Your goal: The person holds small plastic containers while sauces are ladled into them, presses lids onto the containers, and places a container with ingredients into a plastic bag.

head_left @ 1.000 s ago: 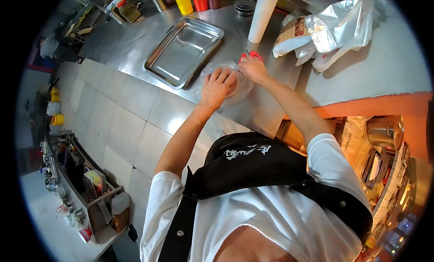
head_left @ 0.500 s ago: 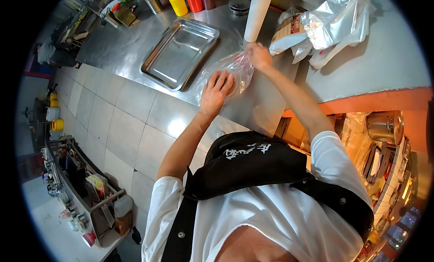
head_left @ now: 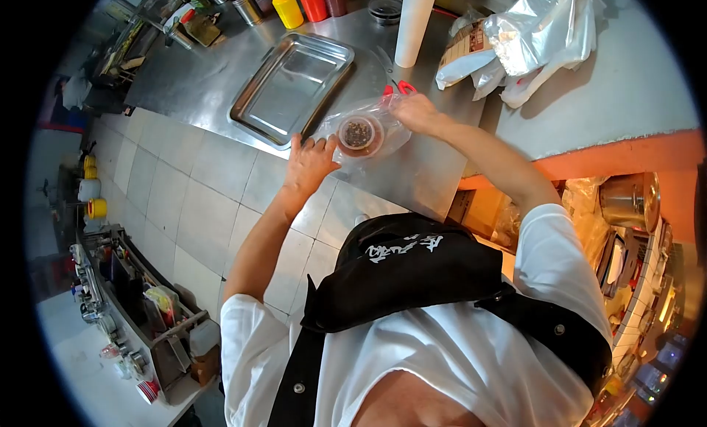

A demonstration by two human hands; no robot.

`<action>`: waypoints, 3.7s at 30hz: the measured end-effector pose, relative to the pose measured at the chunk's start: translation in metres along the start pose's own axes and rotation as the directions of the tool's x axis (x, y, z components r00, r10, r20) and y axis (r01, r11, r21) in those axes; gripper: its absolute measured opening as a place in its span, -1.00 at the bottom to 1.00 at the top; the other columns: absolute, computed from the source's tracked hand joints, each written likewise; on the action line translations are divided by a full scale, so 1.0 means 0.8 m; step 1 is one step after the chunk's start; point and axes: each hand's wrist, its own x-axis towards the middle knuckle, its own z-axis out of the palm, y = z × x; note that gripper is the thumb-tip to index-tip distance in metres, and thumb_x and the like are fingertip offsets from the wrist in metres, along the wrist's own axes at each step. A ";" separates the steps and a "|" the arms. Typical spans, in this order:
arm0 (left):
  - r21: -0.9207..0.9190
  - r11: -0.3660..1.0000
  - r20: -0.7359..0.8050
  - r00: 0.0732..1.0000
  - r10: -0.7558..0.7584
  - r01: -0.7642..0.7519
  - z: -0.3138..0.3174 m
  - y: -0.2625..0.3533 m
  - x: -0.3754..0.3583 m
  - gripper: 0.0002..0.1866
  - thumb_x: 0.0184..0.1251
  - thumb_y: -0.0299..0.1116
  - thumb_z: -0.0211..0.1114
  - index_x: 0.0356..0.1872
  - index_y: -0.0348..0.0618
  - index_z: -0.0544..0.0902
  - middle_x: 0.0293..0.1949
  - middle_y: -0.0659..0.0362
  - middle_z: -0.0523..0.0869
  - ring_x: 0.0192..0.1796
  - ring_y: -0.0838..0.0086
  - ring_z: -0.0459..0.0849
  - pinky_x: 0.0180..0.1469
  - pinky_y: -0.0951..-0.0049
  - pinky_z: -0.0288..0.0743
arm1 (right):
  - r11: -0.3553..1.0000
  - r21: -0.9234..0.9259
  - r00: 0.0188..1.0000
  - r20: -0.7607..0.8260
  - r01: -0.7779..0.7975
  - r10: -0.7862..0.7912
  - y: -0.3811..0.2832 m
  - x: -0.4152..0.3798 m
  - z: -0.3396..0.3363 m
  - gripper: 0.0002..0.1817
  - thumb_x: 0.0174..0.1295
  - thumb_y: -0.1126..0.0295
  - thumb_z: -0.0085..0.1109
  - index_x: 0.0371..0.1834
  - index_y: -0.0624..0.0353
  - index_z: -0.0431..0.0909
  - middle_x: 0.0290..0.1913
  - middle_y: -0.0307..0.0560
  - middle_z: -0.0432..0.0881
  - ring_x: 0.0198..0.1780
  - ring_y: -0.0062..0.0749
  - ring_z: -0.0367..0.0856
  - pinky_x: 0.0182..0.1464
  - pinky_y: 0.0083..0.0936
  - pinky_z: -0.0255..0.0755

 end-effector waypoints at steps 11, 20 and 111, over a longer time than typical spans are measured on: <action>0.188 0.947 -0.038 0.961 0.273 -0.261 -0.119 -0.029 0.036 -0.96 -0.05 -0.39 0.30 -0.56 -0.08 0.65 -0.13 0.23 0.55 0.17 0.41 0.40 0.37 0.05 -0.02 | 0.877 0.481 0.999 -0.026 -0.023 0.041 -0.013 -0.010 -0.156 -0.84 -0.03 0.39 0.22 -0.36 0.04 0.49 -0.39 -0.10 0.60 -0.28 -0.06 0.58 -0.29 -0.22 0.41; -0.944 0.284 0.182 0.983 0.016 0.170 -0.137 -0.060 0.060 -0.71 0.11 -0.15 0.42 -0.50 -0.16 0.61 -0.10 0.15 0.68 0.00 0.41 0.55 0.23 0.30 0.19 | 0.629 0.706 0.942 0.302 -0.325 0.147 -0.018 0.003 -0.188 -0.66 -0.14 0.40 0.37 -0.22 0.09 0.55 -0.41 -0.17 0.59 -0.27 -0.43 0.60 -0.27 -0.46 0.48; -0.840 0.531 -0.195 0.847 -0.494 0.116 0.014 0.119 0.051 -0.85 0.19 -0.43 0.23 -0.24 -0.21 0.62 -0.27 -0.01 0.66 -0.24 0.10 0.61 -0.18 0.21 0.46 | 0.429 0.896 0.959 -0.010 -0.118 0.284 -0.094 -0.031 -0.081 -0.79 0.18 0.43 0.17 -0.10 0.13 0.54 -0.19 -0.12 0.63 -0.24 -0.44 0.61 -0.16 -0.54 0.48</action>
